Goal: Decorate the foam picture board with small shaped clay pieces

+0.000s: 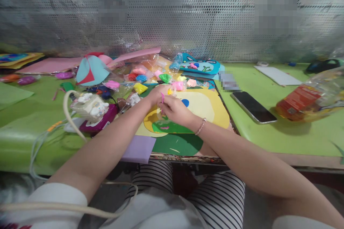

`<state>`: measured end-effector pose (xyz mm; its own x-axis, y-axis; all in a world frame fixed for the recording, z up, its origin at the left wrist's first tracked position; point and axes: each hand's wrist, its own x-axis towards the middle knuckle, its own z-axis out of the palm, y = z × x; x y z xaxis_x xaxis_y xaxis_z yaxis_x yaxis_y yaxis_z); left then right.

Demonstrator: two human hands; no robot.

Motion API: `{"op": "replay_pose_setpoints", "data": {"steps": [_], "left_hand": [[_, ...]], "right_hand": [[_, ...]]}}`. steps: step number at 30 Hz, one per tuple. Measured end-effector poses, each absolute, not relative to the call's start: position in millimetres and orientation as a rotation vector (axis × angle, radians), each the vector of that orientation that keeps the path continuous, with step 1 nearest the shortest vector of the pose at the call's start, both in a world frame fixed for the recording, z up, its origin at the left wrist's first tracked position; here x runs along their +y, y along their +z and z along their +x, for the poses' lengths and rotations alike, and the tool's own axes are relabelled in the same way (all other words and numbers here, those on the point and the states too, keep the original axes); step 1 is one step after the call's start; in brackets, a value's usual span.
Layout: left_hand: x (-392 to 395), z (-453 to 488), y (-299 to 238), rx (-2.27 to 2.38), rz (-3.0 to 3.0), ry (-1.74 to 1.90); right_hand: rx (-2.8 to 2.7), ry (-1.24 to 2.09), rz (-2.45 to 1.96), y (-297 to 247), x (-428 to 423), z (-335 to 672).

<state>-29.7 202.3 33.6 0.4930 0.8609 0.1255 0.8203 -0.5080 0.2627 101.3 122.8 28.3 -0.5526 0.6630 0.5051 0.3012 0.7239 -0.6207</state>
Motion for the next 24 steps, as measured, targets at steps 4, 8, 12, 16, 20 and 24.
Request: {"op": "replay_pose_setpoints", "data": {"steps": [4,8,12,16,20,24], "left_hand": [[193.5,-29.9,41.4,1.43,2.544,0.36],[189.3,-30.2,45.1,1.39,2.557,0.373],[198.5,-29.1,37.1,1.463,2.54,0.385],[206.0,-28.7,30.4,1.459,2.572,0.375],[208.5,-29.3,27.6,1.462,2.605,0.373],[210.3,-29.7,25.5,1.47,2.611,0.376]], "right_hand": [[-2.139,0.628,-0.743,28.5,123.5,100.6],[-2.102,0.63,-0.754,28.1,124.0,100.7],[-2.173,0.591,-0.717,27.0,124.0,101.4],[-2.178,0.587,-0.697,26.8,123.7,101.6],[-2.183,0.605,-0.696,26.7,123.7,101.1],[-2.2,0.59,-0.69,26.9,123.3,101.0]]}}
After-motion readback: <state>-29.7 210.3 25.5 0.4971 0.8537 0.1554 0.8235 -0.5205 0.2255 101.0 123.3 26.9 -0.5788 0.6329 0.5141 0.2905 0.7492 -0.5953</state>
